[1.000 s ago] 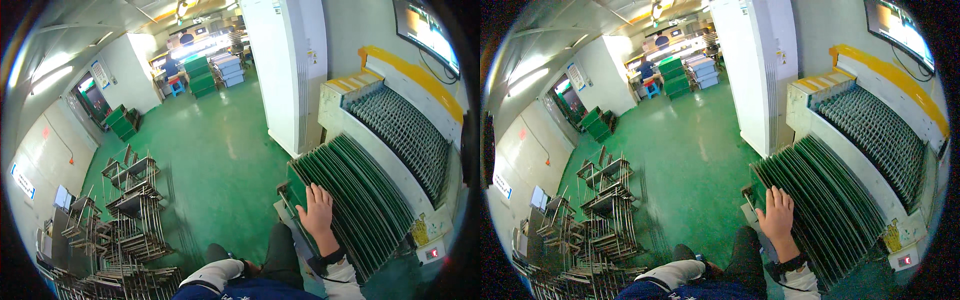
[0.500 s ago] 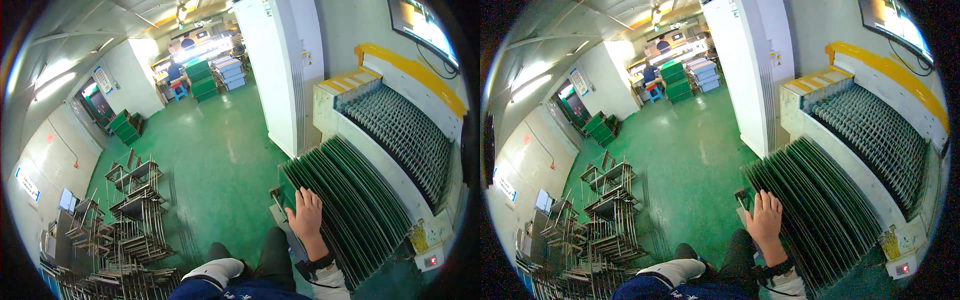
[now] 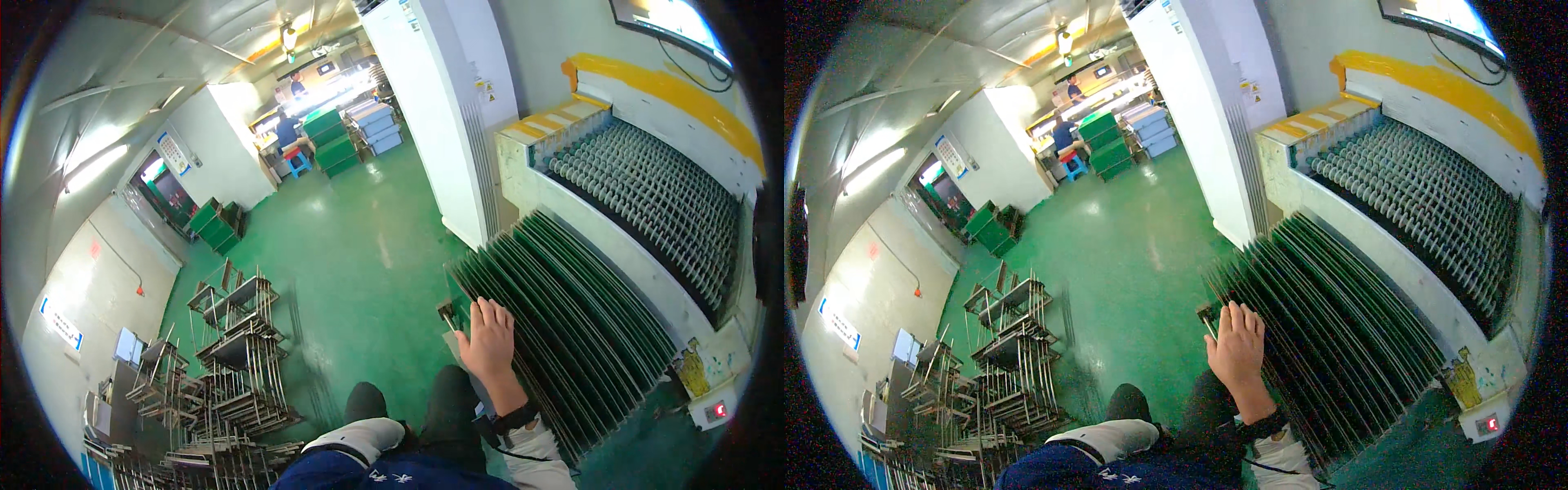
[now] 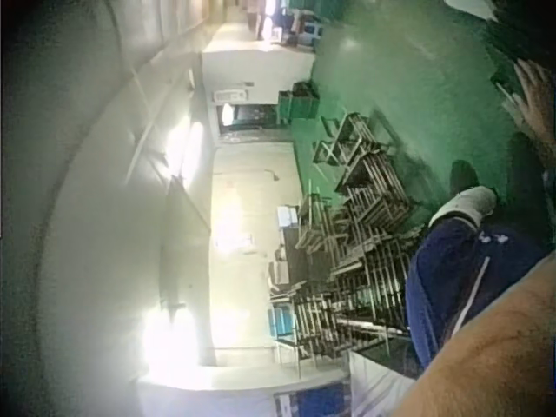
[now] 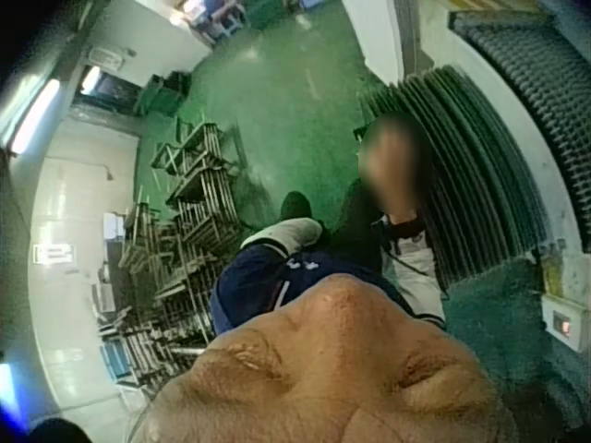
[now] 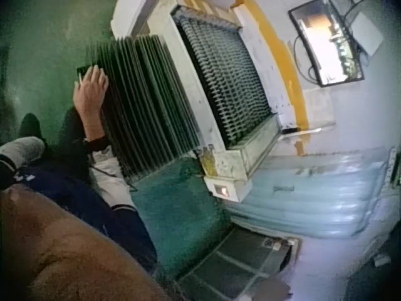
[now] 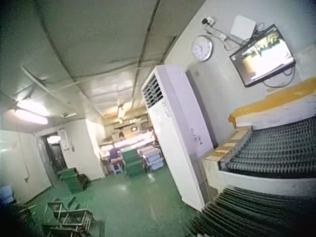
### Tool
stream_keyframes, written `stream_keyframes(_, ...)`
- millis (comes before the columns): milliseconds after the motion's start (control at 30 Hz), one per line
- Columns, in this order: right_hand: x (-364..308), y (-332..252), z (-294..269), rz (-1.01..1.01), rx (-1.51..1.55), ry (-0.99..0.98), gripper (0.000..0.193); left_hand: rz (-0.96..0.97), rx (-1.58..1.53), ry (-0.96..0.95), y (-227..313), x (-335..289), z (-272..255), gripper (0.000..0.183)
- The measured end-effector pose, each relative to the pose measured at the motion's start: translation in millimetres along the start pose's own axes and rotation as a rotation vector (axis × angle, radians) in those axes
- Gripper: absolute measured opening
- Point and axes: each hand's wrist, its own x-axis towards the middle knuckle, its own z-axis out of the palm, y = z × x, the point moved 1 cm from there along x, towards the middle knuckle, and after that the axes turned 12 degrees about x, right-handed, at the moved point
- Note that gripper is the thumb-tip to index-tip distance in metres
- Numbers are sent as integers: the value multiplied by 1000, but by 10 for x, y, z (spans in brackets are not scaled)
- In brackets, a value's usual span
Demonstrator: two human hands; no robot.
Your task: The recorder picks up a stack of green circuit board panels and feeds them one by one into a processing machine.
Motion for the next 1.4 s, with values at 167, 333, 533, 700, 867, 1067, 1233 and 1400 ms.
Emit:
stream_keyframes(167,11,-22,-24,24,-5,-11,59,2,-1,4,15,38,-16,27)
stream_keyframes(333,2,-31,-9,21,-27,-13,60,21,-1,14,-8,74,-32,26)
stream_keyframes(533,-3,-70,16,0,-42,-4,61,45,1,18,-81,39,0,26)
stream_keyframes(700,-6,-145,28,-5,-60,-7,58,73,7,21,-165,41,66,26)
stream_keyframes(867,-9,-167,60,-30,-106,-5,57,101,16,24,-255,24,95,25)
stream_keyframes(1067,-1,-196,61,-27,-145,-8,58,125,16,20,-347,-15,156,25)
stream_keyframes(1233,-15,-247,77,-26,-187,-28,62,147,14,26,-397,-16,213,24)
stream_keyframes(1400,-15,-326,166,-40,-219,-39,62,166,12,37,-471,-24,273,24)
